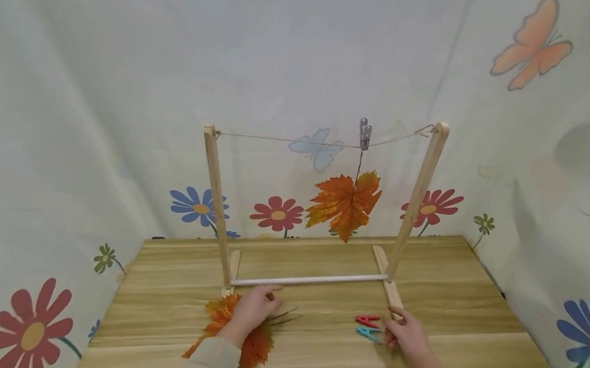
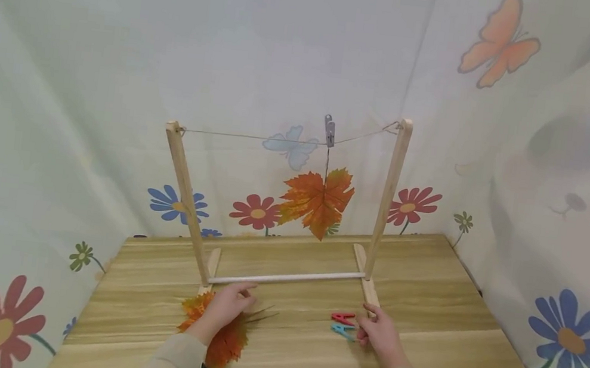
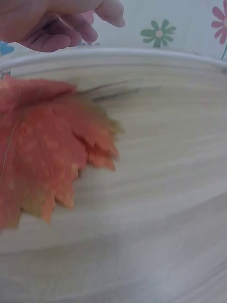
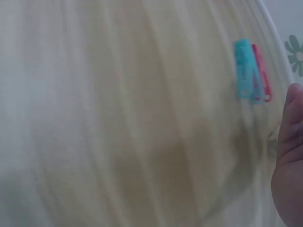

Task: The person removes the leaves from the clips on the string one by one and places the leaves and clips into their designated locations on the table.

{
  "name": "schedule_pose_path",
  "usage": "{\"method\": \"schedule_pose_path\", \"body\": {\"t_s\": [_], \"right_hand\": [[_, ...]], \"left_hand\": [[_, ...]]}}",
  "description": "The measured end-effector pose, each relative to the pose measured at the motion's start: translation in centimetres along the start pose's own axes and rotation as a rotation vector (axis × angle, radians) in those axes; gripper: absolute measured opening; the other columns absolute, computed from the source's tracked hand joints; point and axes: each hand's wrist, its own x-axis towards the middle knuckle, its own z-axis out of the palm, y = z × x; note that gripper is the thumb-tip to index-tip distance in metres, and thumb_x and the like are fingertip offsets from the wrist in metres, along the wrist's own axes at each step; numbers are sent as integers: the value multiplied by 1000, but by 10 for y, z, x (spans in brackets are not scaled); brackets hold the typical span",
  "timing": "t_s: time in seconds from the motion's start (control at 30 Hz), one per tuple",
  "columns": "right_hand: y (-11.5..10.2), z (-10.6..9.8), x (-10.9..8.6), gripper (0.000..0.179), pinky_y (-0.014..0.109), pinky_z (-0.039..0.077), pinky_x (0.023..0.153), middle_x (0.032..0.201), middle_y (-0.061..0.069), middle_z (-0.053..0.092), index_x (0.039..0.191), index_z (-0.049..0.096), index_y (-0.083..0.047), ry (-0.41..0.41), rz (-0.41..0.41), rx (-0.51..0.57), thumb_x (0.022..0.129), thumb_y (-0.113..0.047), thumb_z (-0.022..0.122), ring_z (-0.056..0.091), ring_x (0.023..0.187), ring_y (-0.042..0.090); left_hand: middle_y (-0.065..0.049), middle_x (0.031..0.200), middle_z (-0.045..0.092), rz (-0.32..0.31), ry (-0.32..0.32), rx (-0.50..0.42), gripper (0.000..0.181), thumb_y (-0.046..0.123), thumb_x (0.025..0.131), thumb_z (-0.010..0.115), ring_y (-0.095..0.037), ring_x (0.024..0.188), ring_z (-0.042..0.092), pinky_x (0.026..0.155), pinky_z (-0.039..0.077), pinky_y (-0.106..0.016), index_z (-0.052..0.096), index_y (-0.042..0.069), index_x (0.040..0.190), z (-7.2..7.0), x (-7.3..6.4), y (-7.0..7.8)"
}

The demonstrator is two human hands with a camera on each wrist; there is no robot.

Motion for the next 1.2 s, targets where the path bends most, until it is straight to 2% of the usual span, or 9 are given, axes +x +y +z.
{"method": "schedule_pose_path", "body": {"t_s": [0.17, 0.27, 0.43, 0.63, 0.8, 0.97, 1.2], "right_hand": [[-24, -6, 5, 49, 30, 50, 52, 76, 13, 58, 136, 39, 8, -9, -20, -41, 92, -7, 56, 56, 57, 16], [-33, -9, 9, 52, 32, 51, 54, 79, 14, 58, 138, 37, 6, -8, -42, -43, 93, -10, 56, 56, 59, 17], [-43, -13, 17, 56, 35, 51, 55, 80, 15, 57, 141, 33, 5, -21, -59, -11, 93, -10, 57, 55, 58, 15], [-51, -19, 20, 56, 37, 53, 58, 83, 15, 57, 142, 33, 4, -20, -58, -25, 93, -11, 56, 57, 59, 17], [-63, -26, 19, 56, 30, 51, 55, 84, 14, 54, 142, 32, 4, -30, -73, -41, 95, -15, 55, 57, 61, 14], [-85, -32, 21, 55, 27, 51, 56, 82, 9, 55, 142, 33, 5, -30, -114, -80, 95, -15, 53, 58, 62, 13], [-112, -39, 28, 54, 28, 51, 57, 87, 12, 56, 142, 32, 5, -32, -170, -126, 96, -15, 52, 58, 64, 14]], "left_hand": [[-6, 96, 64, -9, 5, -41, 37, 24, 86, 65, -13, 67, 55, 60, 45, -32, 64, 13, 122, -11, 7, 9], [-5, 96, 65, -6, 23, -49, 38, 24, 86, 67, -16, 74, 59, 64, 48, -34, 64, 14, 122, -18, 11, 14], [-2, 97, 65, -22, 44, -6, 40, 30, 86, 67, -19, 84, 60, 68, 48, -36, 63, 17, 124, -30, 18, 21], [-4, 102, 65, -50, 32, -49, 42, 33, 87, 66, -15, 71, 58, 61, 46, -32, 61, 19, 126, -41, 25, 31], [-3, 104, 64, -58, 33, -84, 43, 33, 88, 65, -13, 59, 51, 54, 43, -30, 59, 20, 129, -50, 29, 39], [-1, 100, 64, -62, 72, -108, 44, 32, 87, 65, -13, 58, 50, 54, 42, -30, 58, 20, 129, -62, 35, 47], [-2, 99, 63, -23, 107, -90, 47, 30, 86, 66, -15, 62, 54, 57, 44, -32, 57, 20, 131, -81, 47, 52]]}}
